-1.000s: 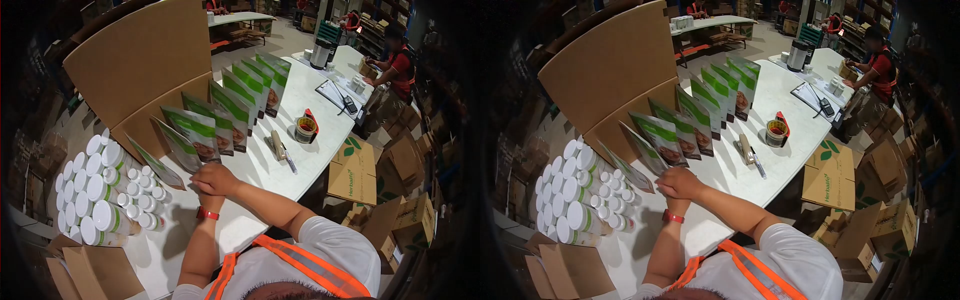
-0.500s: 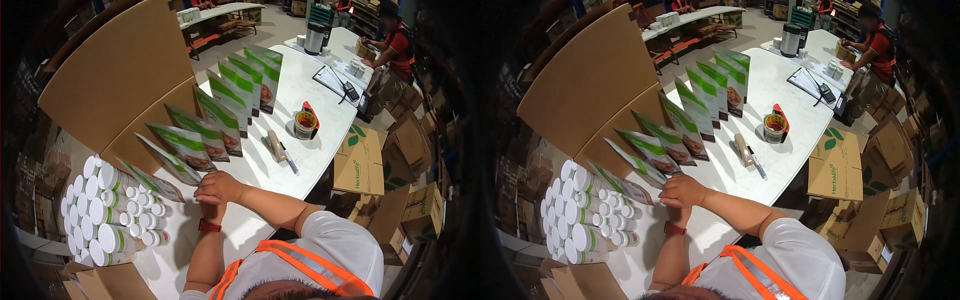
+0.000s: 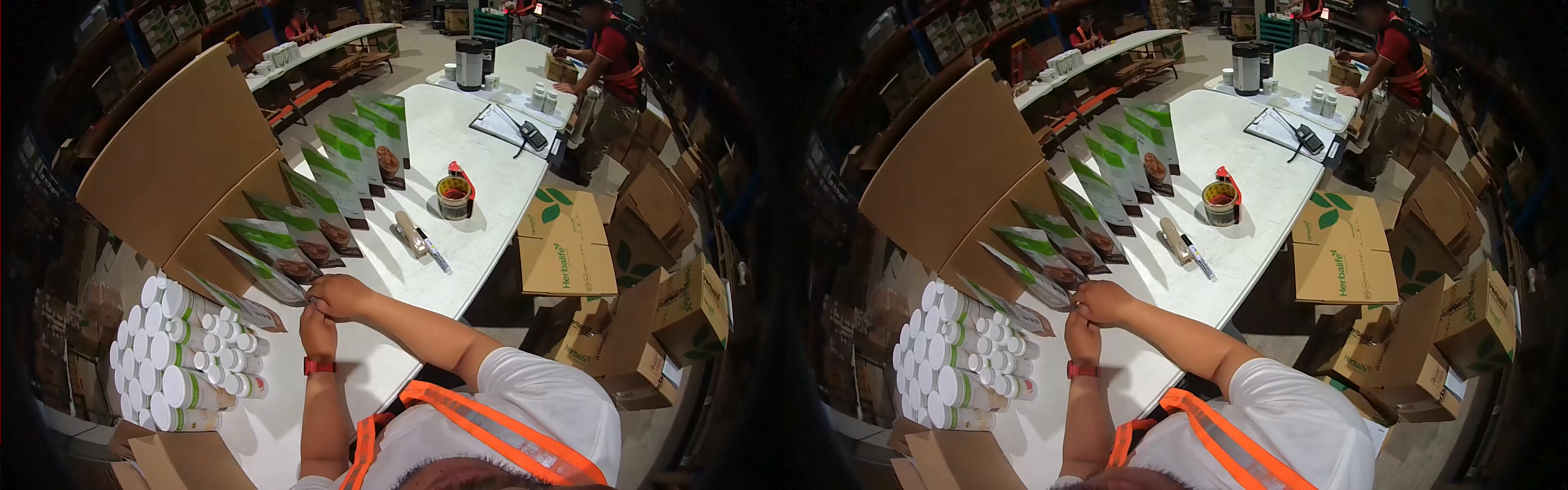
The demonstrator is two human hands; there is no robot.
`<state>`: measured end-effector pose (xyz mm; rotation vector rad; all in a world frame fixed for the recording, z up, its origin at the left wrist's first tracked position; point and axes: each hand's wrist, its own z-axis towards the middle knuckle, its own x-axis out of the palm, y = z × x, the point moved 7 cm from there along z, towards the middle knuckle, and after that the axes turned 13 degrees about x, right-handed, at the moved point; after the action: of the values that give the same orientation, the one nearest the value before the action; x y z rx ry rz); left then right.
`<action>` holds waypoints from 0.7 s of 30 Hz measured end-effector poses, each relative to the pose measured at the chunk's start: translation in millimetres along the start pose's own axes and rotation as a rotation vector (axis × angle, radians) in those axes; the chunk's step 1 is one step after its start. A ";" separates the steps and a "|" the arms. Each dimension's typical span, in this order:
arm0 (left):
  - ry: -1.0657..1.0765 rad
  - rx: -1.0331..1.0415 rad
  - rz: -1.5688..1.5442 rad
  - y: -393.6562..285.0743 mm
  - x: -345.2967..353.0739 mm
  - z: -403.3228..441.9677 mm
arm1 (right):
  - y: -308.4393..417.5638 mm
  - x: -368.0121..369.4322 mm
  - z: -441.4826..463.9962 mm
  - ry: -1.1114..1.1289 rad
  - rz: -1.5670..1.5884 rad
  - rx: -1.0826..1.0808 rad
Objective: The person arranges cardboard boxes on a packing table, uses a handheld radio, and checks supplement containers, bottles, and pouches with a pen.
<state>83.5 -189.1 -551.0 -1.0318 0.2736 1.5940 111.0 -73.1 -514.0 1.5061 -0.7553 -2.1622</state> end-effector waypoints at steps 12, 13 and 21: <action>-0.095 0.301 -0.144 -106.3 -22.4 38.0 | 5.7 57.5 -19.8 -0.151 -0.177 -0.214; -0.053 0.343 -0.155 -119.6 -11.2 40.4 | 5.7 65.8 -20.1 -0.144 -0.156 -0.234; 0.101 0.288 -0.253 -125.4 -3.4 46.1 | 43.8 120.7 0.9 0.254 -0.153 -0.315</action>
<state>172.8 -121.5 -478.1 -0.8856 0.4120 1.2360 69.7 -179.1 -573.6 1.6649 -0.2095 -2.0232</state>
